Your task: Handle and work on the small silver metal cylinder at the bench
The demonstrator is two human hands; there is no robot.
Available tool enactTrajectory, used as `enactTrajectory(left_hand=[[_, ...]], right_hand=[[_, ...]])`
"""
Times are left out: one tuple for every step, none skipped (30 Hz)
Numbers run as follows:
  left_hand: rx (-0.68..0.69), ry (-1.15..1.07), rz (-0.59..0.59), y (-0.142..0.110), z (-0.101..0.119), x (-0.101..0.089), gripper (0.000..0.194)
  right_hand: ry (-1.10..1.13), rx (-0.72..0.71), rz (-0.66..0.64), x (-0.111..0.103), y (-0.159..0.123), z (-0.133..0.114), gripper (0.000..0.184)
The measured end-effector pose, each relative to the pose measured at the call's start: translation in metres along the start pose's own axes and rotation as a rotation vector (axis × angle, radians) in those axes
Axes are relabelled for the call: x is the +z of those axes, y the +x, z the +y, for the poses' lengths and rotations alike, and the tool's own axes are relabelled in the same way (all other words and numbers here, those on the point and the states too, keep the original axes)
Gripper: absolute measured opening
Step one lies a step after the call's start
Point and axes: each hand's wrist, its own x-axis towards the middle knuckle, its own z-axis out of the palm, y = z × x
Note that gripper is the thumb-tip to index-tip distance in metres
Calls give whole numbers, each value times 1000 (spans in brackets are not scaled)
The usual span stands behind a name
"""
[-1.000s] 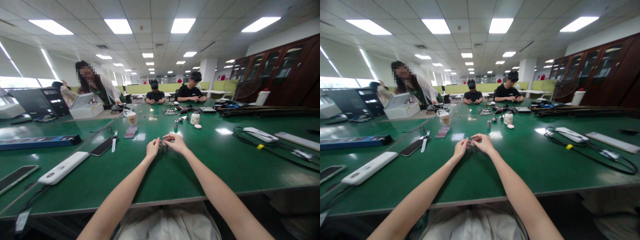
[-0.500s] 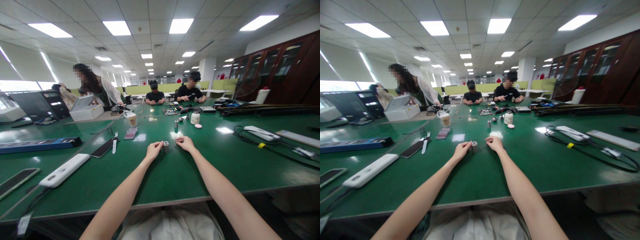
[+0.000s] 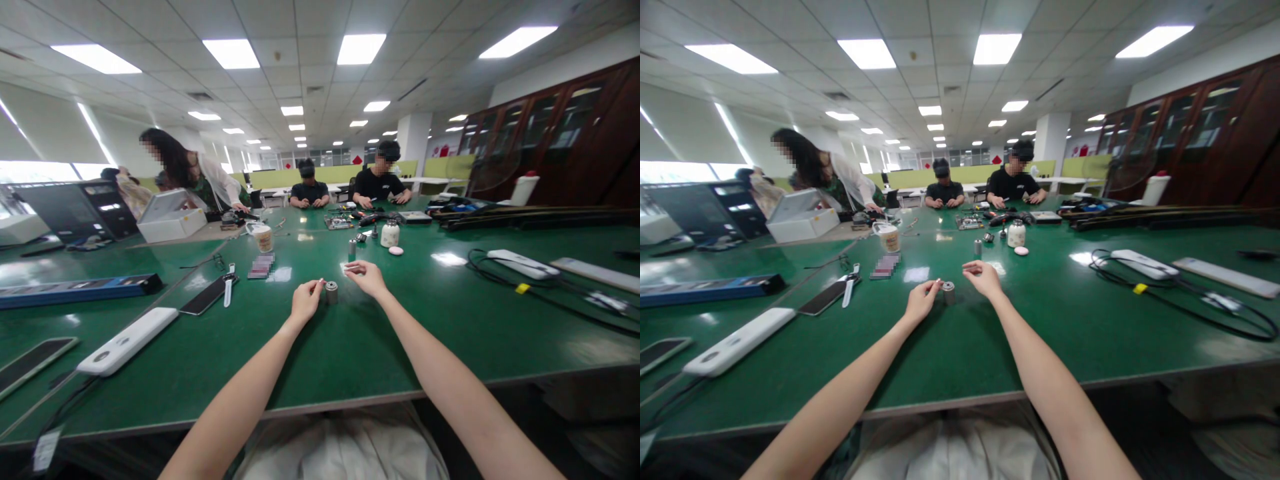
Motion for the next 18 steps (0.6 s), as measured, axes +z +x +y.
enactTrajectory(left_hand=[[11,20,-3,0,1,0,47],[24,42,-14,0,1,-1,48],[37,66,-29,-1,2,-1,48],[51,90,-43,-1,2,-1,49],[66,114,-53,-2,3,-1,50],[81,133,-59,-2,3,-1,50],[93,148,-60,-3,3,-1,50],[103,160,-59,-3,3,0,49],[109,171,-55,-3,3,0,48],[110,180,-51,-3,3,0,46],[111,188,-46,-3,3,1,45],[111,194,-41,-2,3,1,43],[111,198,-36,-2,2,1,42],[113,199,-33,-2,2,1,41],[114,200,-32,-2,2,2,40],[115,200,-31,-2,2,2,39],[116,199,-28,-2,2,2,38],[118,198,-23,-2,2,2,36]], right_hand=[[50,-39,-26,2,-1,-7,22],[77,-72,-45,5,-2,-13,22],[91,-93,-65,8,-3,-18,22],[93,-104,-86,11,-5,-21,21],[88,-109,-107,14,-7,-23,20],[81,-111,-126,17,-8,-23,20],[75,-112,-143,20,-10,-23,19],[69,-115,-153,22,-11,-22,19],[65,-119,-156,24,-12,-21,18],[62,-125,-150,25,-13,-21,18],[63,-130,-137,26,-13,-21,17],[65,-135,-123,26,-13,-22,16],[68,-140,-113,27,-13,-23,16],[70,-146,-110,27,-14,-24,16],[68,-152,-115,26,-14,-25,17],[61,-156,-125,26,-15,-26,17],[50,-160,-137,26,-16,-28,17],[37,-163,-148,26,-16,-28,17]])
